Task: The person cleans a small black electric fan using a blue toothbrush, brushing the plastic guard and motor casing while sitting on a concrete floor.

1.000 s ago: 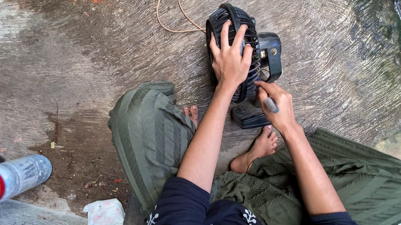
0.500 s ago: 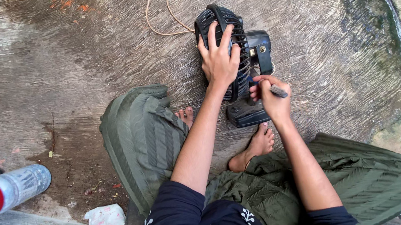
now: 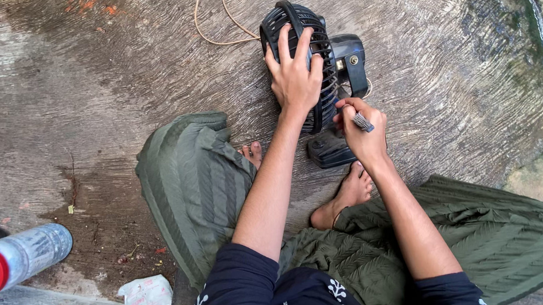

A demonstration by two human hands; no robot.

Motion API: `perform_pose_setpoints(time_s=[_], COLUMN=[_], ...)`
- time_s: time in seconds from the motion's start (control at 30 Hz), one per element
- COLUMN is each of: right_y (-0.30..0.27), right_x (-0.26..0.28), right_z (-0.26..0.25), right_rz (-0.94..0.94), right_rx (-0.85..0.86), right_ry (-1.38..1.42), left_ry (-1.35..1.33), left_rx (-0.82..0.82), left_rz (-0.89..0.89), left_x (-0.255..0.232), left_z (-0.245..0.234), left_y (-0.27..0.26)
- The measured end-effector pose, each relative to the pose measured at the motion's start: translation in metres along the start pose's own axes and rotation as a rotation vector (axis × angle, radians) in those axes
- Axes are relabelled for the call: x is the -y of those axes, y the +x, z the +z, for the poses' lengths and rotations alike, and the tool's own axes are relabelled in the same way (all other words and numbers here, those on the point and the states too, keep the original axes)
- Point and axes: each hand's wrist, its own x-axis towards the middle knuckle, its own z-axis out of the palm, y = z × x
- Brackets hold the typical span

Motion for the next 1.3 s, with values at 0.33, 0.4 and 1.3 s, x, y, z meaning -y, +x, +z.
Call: perform_pose_setpoints(time_s=[0.33,0.4,1.3], right_y=[-0.009,-0.017,-0.009], right_x=[-0.012,-0.017,-0.046], right_z=[0.015,0.013,-0.059], right_rz=[-0.065,-0.141,0.152], right_rx=[0.021,0.003,0.132], right_ry=[0.012,0.028,-0.228], left_ry=[0.01,0.009,-0.016], left_rx=[-0.037,-0.031,-0.041], left_rz=[0.016,0.013,0.01], left_x=[0.005,0.004,0.01], left_z=[0.005,0.004,-0.006], left_y=[-0.001,-0.001,-0.005])
